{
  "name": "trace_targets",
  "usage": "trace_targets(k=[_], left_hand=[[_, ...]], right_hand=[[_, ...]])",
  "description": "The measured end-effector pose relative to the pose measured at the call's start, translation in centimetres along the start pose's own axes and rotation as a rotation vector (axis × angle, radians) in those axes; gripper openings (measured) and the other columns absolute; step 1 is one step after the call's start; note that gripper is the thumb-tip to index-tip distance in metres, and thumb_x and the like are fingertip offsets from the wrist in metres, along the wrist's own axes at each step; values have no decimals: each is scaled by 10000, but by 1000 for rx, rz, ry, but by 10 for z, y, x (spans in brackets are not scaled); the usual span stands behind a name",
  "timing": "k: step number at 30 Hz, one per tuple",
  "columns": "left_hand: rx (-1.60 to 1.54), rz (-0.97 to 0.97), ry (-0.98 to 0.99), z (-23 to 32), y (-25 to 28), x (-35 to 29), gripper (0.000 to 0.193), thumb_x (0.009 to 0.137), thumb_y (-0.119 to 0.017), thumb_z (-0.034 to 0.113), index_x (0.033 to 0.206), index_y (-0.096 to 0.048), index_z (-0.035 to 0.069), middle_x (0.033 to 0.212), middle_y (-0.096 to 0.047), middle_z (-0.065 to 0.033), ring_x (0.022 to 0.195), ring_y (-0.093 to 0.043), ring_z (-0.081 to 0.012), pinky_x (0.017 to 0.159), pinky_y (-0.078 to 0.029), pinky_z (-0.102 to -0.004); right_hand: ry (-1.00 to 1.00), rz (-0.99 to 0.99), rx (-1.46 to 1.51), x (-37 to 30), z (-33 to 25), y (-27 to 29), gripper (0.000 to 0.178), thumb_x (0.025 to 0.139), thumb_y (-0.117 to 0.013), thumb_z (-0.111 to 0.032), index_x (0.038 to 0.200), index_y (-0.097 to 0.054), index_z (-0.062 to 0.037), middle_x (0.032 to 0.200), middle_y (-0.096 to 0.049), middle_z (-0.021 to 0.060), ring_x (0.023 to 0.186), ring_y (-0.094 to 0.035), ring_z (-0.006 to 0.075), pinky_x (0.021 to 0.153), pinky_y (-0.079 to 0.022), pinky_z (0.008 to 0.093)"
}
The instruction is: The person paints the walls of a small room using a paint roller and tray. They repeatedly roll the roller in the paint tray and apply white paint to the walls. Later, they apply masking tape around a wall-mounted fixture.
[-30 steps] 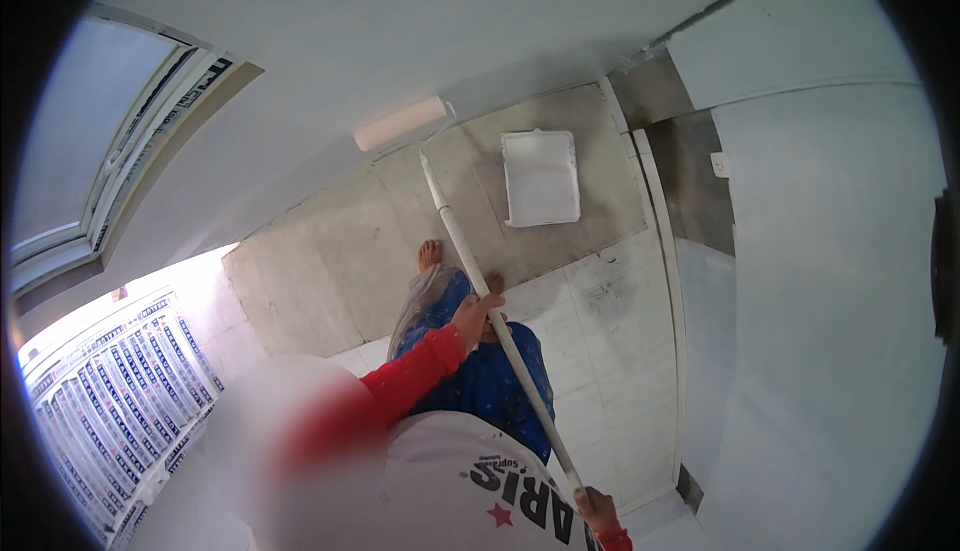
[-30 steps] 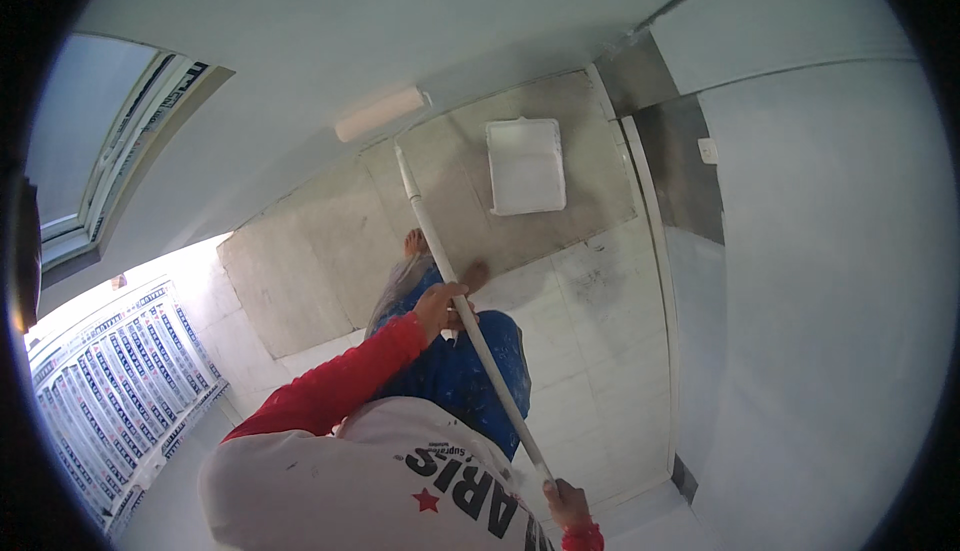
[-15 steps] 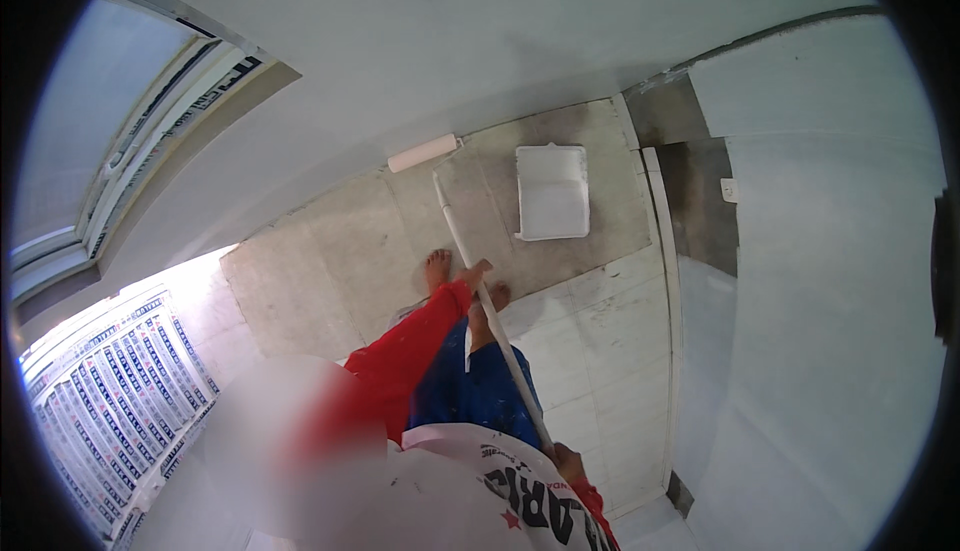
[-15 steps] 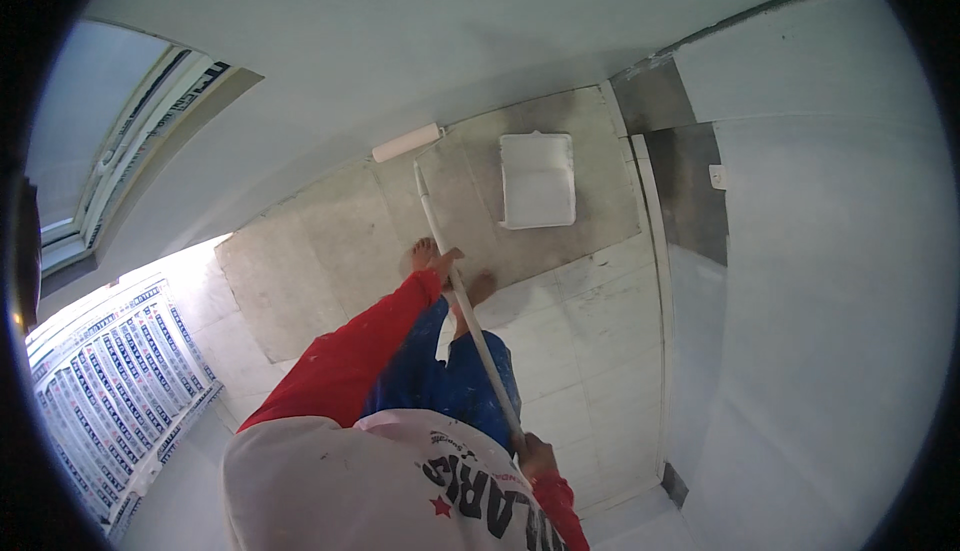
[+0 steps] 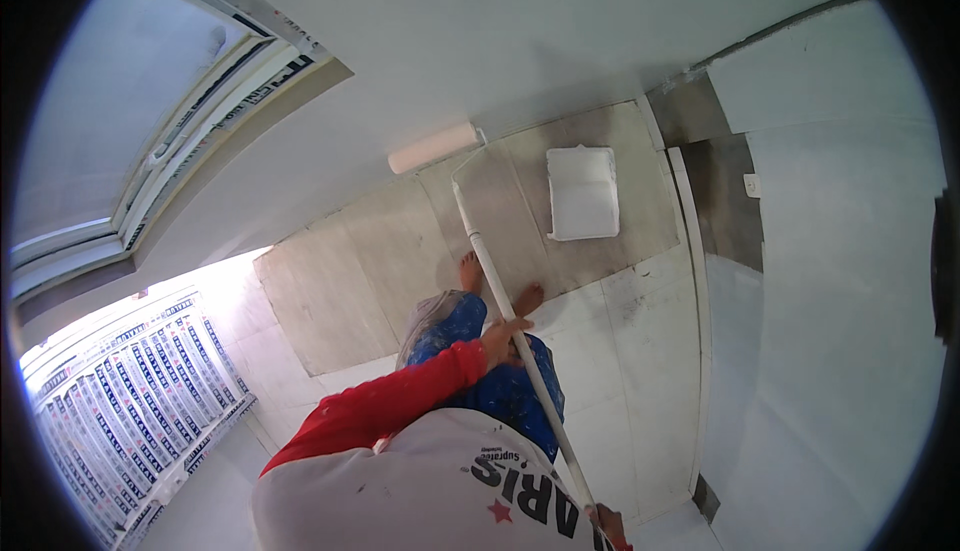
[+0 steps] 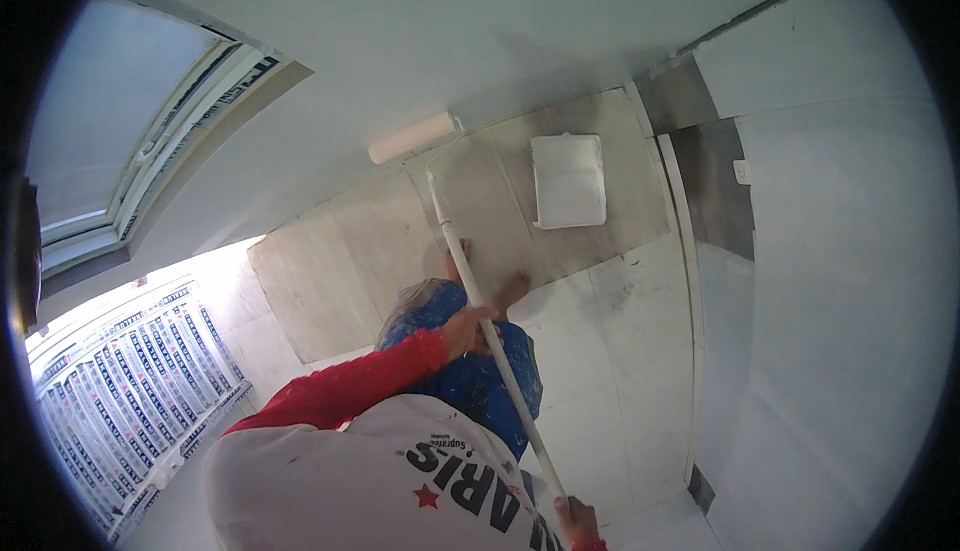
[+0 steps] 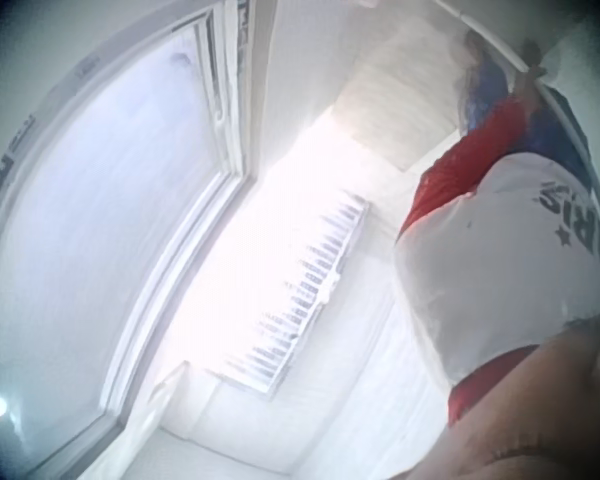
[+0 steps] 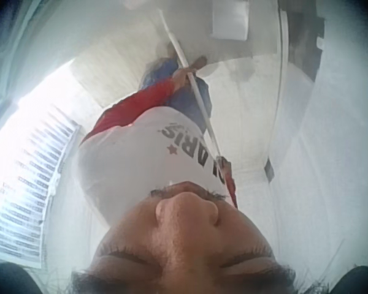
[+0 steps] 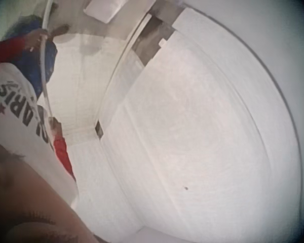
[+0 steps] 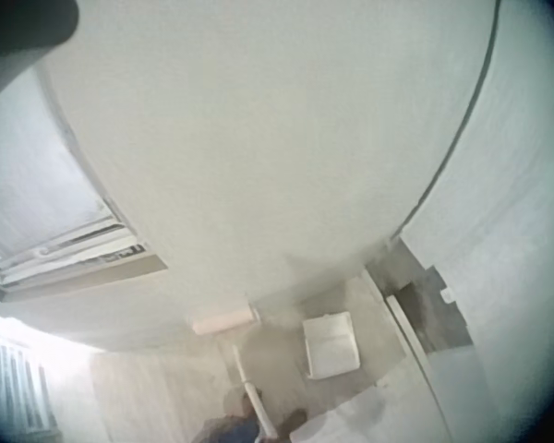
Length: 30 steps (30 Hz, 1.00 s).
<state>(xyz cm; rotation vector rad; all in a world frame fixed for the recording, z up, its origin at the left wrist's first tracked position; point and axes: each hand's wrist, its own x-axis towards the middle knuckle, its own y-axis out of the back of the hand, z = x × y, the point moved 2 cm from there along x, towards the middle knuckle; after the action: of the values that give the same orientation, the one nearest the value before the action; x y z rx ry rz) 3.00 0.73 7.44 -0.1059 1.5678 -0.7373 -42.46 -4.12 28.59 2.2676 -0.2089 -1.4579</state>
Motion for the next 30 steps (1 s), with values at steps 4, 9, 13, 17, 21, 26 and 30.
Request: trace_targets(k=[4, 9, 13, 17, 21, 26, 30], left_hand=[[113, 126, -168, 11, 70, 111, 591, 738, -702, 354, 1156, -473, 5, 1062, -538, -173, 1026, -568, -331, 807, -474, -451], [321, 683, -651, 34, 186, 244, 813, 569, -775, 435, 1214, -506, 20, 1201, -505, -222, 1184, -439, -360, 1040, -345, -431], [15, 427, -204, 48, 123, 183, 720, 624, -748, 391, 1198, -497, 35, 1142, -516, -193, 1068, -491, -340, 922, -398, -422], [-37, 204, -87, 33, 75, 97, 580, 703, -716, 328, 1155, -492, 42, 1061, -537, -153, 910, -572, -312, 756, -479, -411], [-55, 105, -26, -2, 27, -16, 455, 792, -660, 302, 1119, -478, 44, 990, -565, -134, 843, -639, -304, 659, -537, -406], [-126, 106, -45, -32, -8, -83, 445, 815, -642, 324, 1099, -448, 42, 903, -580, -135, 817, -660, -314, 625, -540, -404], [-91, 75, -57, -37, 18, -66, 434, 824, -630, 341, 1066, -461, 22, 913, -575, -155, 820, -660, -317, 645, -547, -420]], right_hand=[[-141, -7, 41, 82, -66, -11, 560, 935, -460, -541, 760, -574, -22, 600, -564, 226, 621, -596, 442, 526, -439, 484], [34, 10, 32, 164, -107, -29, 513, 939, -467, -500, 821, -589, -16, 708, -604, 263, 726, -598, 479, 606, -462, 525], [-94, 19, -56, 163, -94, -46, 497, 942, -457, -484, 856, -587, -12, 772, -622, 272, 773, -597, 484, 655, -472, 540], [-141, 1, -4, 97, -87, -32, 498, 922, -488, -507, 813, -575, -29, 672, -610, 233, 678, -608, 460, 594, -477, 534], [-127, 26, -155, 10, -45, -20, 510, 907, -495, -534, 764, -565, -49, 569, -574, 207, 571, -597, 436, 513, -460, 537], [-161, 19, -49, -54, -44, 1, 623, 900, -448, -624, 689, -526, -43, 519, -535, 186, 534, -563, 444, 484, -420, 516], [-126, 27, -32, -42, -34, -38, 635, 905, -425, -630, 704, -526, -36, 540, -550, 197, 562, -575, 452, 505, -427, 533]])
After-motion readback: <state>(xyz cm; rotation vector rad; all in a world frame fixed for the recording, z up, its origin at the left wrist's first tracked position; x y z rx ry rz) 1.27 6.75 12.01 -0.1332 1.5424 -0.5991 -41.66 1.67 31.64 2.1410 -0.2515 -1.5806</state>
